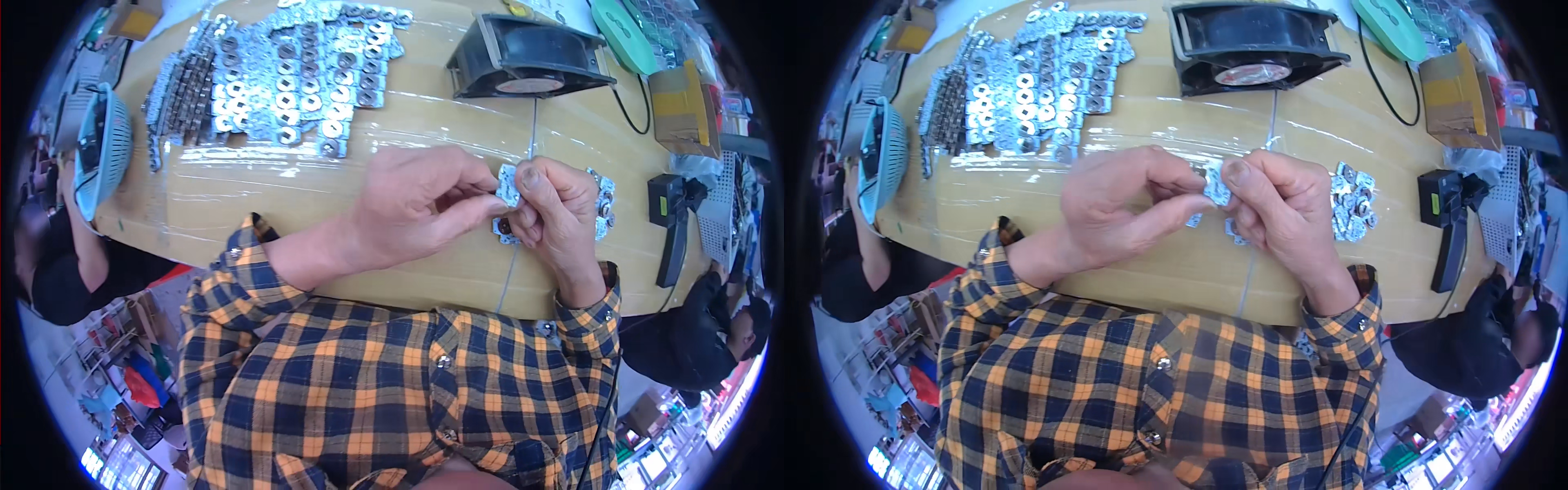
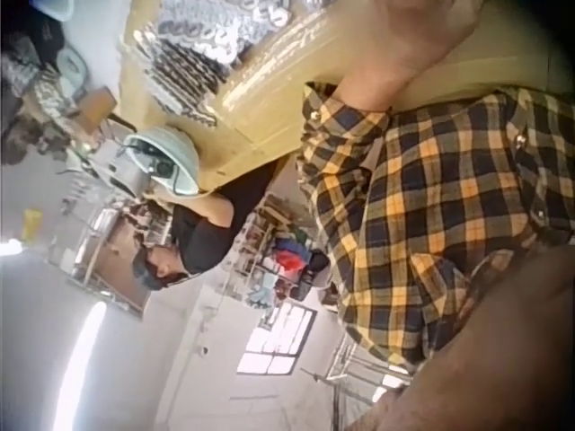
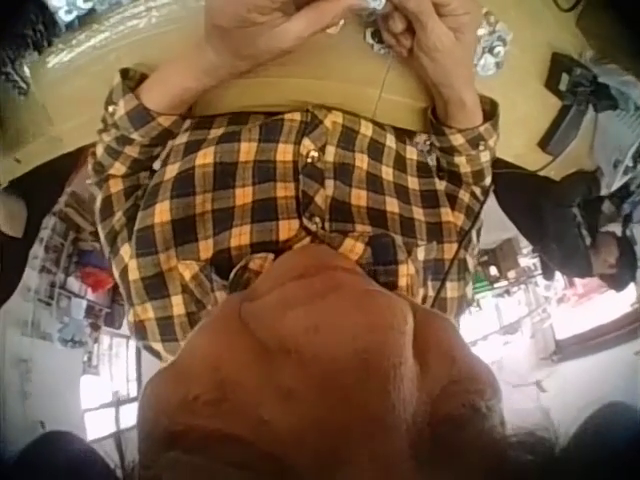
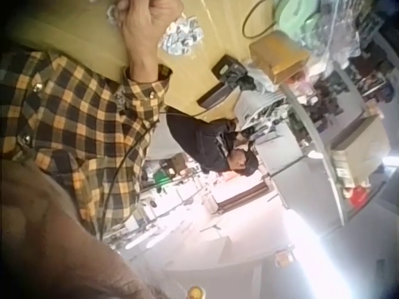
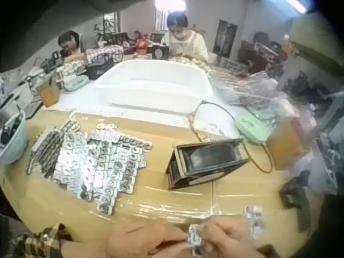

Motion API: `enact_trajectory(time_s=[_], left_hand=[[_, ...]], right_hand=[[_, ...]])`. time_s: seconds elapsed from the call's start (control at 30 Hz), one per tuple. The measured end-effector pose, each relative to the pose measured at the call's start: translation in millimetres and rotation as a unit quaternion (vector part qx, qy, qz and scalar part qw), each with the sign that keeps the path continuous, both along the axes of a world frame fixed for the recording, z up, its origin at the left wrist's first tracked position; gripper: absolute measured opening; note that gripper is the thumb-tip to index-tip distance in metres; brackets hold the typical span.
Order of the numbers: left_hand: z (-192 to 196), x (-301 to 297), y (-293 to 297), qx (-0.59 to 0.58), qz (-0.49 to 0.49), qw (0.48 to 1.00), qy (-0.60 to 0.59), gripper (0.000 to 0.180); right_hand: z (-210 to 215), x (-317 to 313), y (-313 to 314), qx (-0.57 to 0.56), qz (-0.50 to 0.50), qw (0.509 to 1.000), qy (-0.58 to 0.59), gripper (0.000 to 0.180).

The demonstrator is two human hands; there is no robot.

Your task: Sorting and breaking apart strips of small electronic or mechanical components at a factory workstation.

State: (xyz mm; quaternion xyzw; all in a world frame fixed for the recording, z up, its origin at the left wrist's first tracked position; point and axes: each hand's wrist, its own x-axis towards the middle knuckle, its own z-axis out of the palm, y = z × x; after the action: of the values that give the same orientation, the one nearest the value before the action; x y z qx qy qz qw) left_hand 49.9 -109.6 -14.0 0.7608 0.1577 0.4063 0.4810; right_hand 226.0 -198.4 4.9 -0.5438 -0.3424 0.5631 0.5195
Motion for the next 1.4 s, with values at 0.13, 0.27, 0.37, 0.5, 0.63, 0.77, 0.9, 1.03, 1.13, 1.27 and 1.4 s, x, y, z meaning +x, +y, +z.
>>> enact_trajectory(time_s=[0.13,0.27,0.37,0.5,0.63,0.77,0.9,1.03,1.13,1.27,1.4], left_hand=[[-2.0,3.1,-3.6,-0.008,-0.023,1.0,-0.01,0.016],[-13.5,-3.3,-3.1,0.052,-0.013,0.998,0.021,0.02],[2.0,-16.8,9.5,0.184,0.019,0.978,0.099,0.025],[8.3,-44.9,44.0,0.277,0.194,0.92,0.196,0.032],[10.4,-55.0,54.3,0.324,0.283,0.848,0.308,0.034],[7.9,-63.9,52.9,0.247,0.282,0.871,0.317,0.028],[18.0,-62.4,44.3,0.104,0.228,0.938,0.239,0.021],[30.7,-47.6,30.1,-0.239,0.015,0.968,0.075,0.021],[38.0,-36.0,25.9,-0.283,-0.039,0.957,0.043,0.023],[49.6,-23.6,26.2,-0.265,-0.105,0.957,0.057,0.025],[50.5,-21.3,26.2,-0.346,-0.14,0.92,0.122,0.026]], right_hand=[[-1.3,10.1,-4.7,0.014,0.055,0.998,-0.014,0.027],[-3.5,11.3,-2.6,0.121,-0.033,0.958,-0.258,0.026],[8.0,11.6,-9.5,0.116,-0.052,0.866,-0.483,0.023],[-3.0,-28.6,-3.1,0.319,0.1,0.776,-0.535,0.015],[-15.6,-48.1,-2.9,0.36,0.176,0.705,-0.585,0.019],[-20.7,-11.8,-0.9,0.368,0.198,0.685,-0.597,0.02],[-5.7,12.2,-13.7,0.305,0.137,0.669,-0.664,0.02],[-1.6,10.7,-21.8,0.28,0.065,0.708,-0.645,0.018],[-12.0,-34.8,-5.3,0.344,0.083,0.732,-0.582,0.012],[-20.2,-47.6,-2.5,0.315,0.098,0.732,-0.596,0.018],[3.0,-8.8,-20.8,0.135,0.044,0.857,-0.495,0.01]])
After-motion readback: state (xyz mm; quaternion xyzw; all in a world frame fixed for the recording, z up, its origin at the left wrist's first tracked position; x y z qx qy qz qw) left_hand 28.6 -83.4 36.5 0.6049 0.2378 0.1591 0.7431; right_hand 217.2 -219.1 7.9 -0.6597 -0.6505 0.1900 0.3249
